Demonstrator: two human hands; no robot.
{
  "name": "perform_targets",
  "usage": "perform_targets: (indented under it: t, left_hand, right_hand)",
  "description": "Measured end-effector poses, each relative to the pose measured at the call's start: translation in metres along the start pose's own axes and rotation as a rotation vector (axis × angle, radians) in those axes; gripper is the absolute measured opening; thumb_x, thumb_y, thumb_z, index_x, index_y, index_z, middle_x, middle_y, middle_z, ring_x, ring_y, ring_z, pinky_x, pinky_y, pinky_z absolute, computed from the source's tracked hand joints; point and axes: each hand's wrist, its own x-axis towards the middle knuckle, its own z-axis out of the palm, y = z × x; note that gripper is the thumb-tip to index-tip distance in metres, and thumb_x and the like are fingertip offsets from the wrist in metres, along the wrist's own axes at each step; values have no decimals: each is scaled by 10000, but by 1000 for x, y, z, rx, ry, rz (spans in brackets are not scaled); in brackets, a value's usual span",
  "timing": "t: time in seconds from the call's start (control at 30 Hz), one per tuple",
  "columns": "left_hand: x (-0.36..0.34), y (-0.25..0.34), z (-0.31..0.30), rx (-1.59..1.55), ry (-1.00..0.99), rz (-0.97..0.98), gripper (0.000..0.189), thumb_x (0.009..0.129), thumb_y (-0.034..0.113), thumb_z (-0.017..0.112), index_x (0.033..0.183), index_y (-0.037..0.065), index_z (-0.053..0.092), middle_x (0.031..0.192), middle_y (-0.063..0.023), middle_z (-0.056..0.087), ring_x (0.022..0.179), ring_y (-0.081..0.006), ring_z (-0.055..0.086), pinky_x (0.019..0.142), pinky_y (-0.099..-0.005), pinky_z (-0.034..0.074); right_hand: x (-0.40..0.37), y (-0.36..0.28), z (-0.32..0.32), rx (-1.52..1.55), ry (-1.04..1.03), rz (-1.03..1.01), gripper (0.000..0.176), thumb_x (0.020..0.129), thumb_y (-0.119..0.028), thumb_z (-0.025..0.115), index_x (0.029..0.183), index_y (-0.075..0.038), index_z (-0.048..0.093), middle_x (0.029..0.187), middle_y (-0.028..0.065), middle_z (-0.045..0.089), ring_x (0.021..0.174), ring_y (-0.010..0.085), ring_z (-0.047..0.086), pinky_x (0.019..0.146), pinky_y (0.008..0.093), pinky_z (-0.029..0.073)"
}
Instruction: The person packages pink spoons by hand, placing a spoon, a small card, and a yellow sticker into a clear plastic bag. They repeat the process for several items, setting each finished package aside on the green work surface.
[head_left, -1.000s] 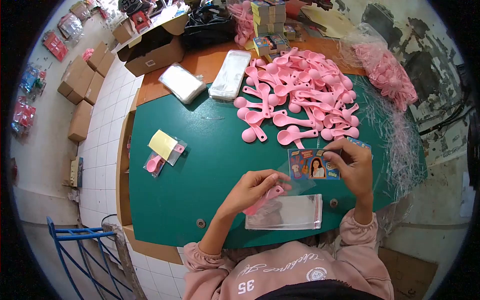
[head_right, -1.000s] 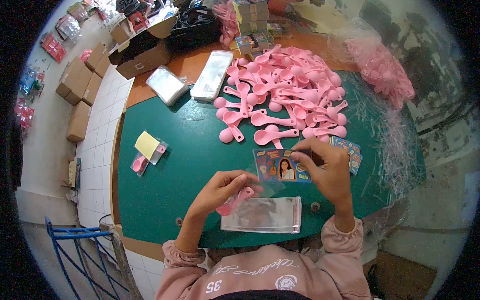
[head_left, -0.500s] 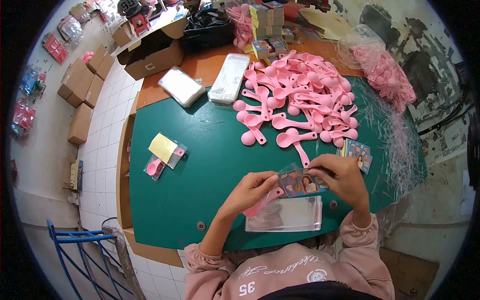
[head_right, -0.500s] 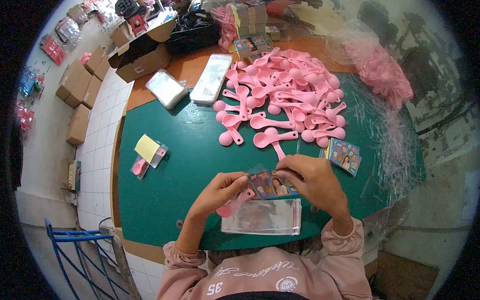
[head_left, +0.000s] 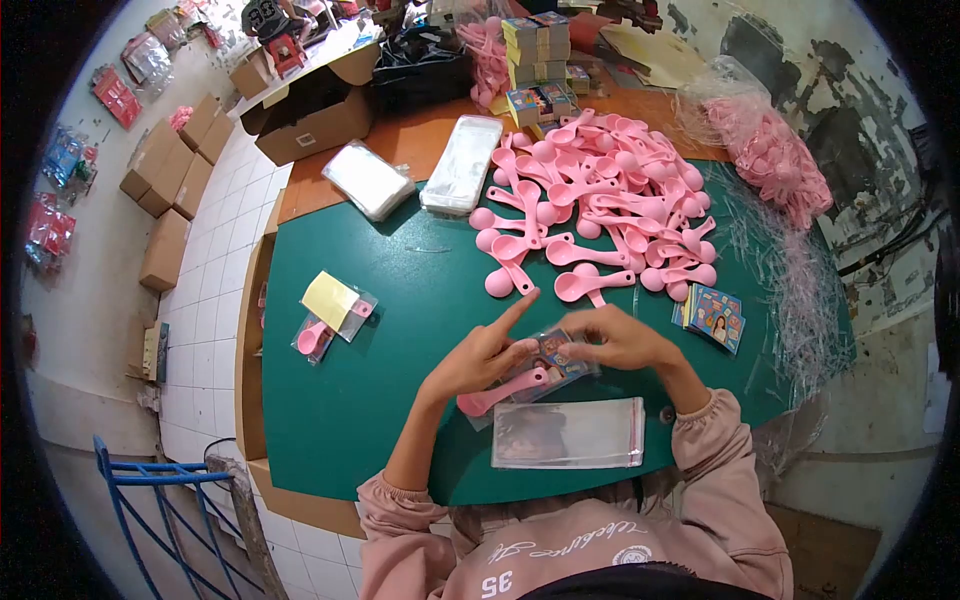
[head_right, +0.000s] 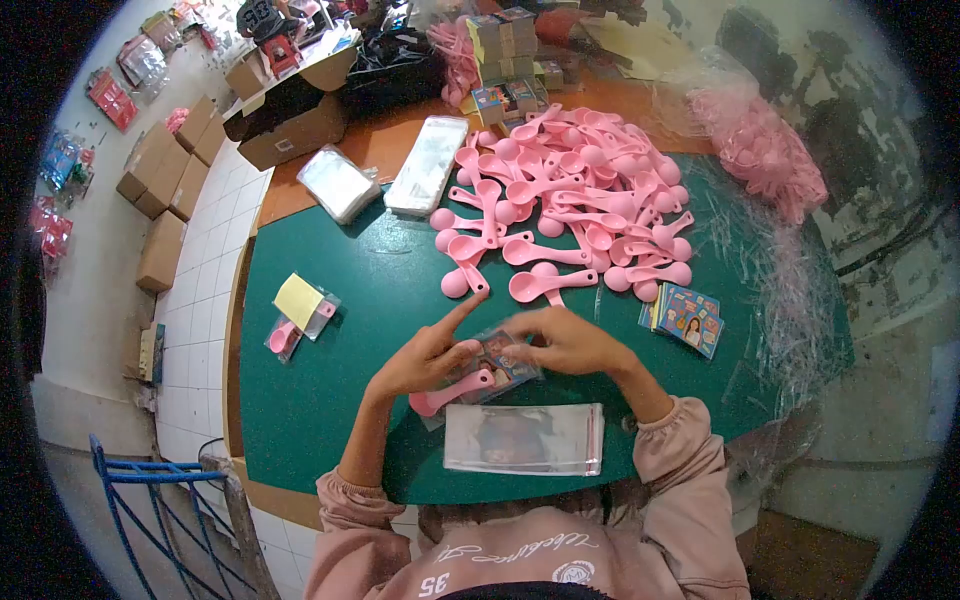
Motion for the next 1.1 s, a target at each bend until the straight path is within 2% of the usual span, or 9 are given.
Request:
perform_targets:
  t: [0.13,0.27,0.37,0.47,0.83,0.93,0.97,1.03,1.1]
  left_hand:
    - [-1,-9,-8,-76,-158,-100,625,860,220,556,1388,114,238,728,-68,595,609,-95,507,572,-257,427]
    - [-3,-35,-27,-88,-325,-5,598,834,216,589,1353,105,313,900,-58,597,745,-97,540,655,-257,447]
    - [-4,-27,-28,-298,-338,-56,532,836,185,578,1312,83,363,1014,-64,562,836,-95,532,721,-253,450]
    - [-3,-24,-27,-288,-308,-51,501,836,162,577,1287,64,382,1038,-71,548,854,-89,521,739,-242,447]
    - [0,-25,-25,-284,-182,-71,509,808,138,637,1250,41,403,1079,-98,558,847,-91,555,719,-230,470]
    - [6,-38,-14,-329,282,-67,231,918,146,472,1113,23,463,948,-122,615,885,-168,612,757,-267,504]
    - [4,-38,-11,-330,282,-63,231,918,146,472,1113,23,463,948,-122,615,885,-168,612,757,-267,504]
    - [-2,-29,-3,-505,131,-204,326,956,279,375,1099,1,467,972,-133,610,904,-187,609,779,-280,498]
    - [-12,-17,20,-690,-19,-192,521,949,432,267,1186,-6,420,1100,-143,558,985,-216,576,848,-322,475]
  right_hand:
    - [-3,1,10,10,-2,200,225,784,-174,607,927,0,617,753,77,608,654,116,540,610,275,444]
    - [-8,11,7,83,239,163,193,758,-134,671,900,-7,638,697,-6,555,613,52,469,523,204,366]
    - [-9,3,0,170,291,250,184,753,-131,682,852,15,627,724,2,567,635,48,479,534,203,374]
    - [-8,-15,-5,518,74,399,218,761,-106,674,914,37,614,779,16,596,703,64,537,605,210,447]
    - [-10,2,-2,375,338,344,160,742,-88,688,715,-31,541,648,-12,536,593,48,487,554,200,398]
    - [-8,-2,3,-48,850,108,177,736,-101,695,784,-21,545,677,23,551,578,88,516,552,243,432]
    - [-8,-2,6,-52,850,107,177,736,-101,695,784,-21,545,677,23,551,578,88,516,552,243,432]
    - [-7,1,10,-705,864,-112,196,709,-100,697,822,-24,556,757,73,577,627,172,569,566,277,466]
    - [-3,-6,22,-605,753,-36,274,668,-124,707,885,-36,565,899,121,559,799,261,567,667,349,470]
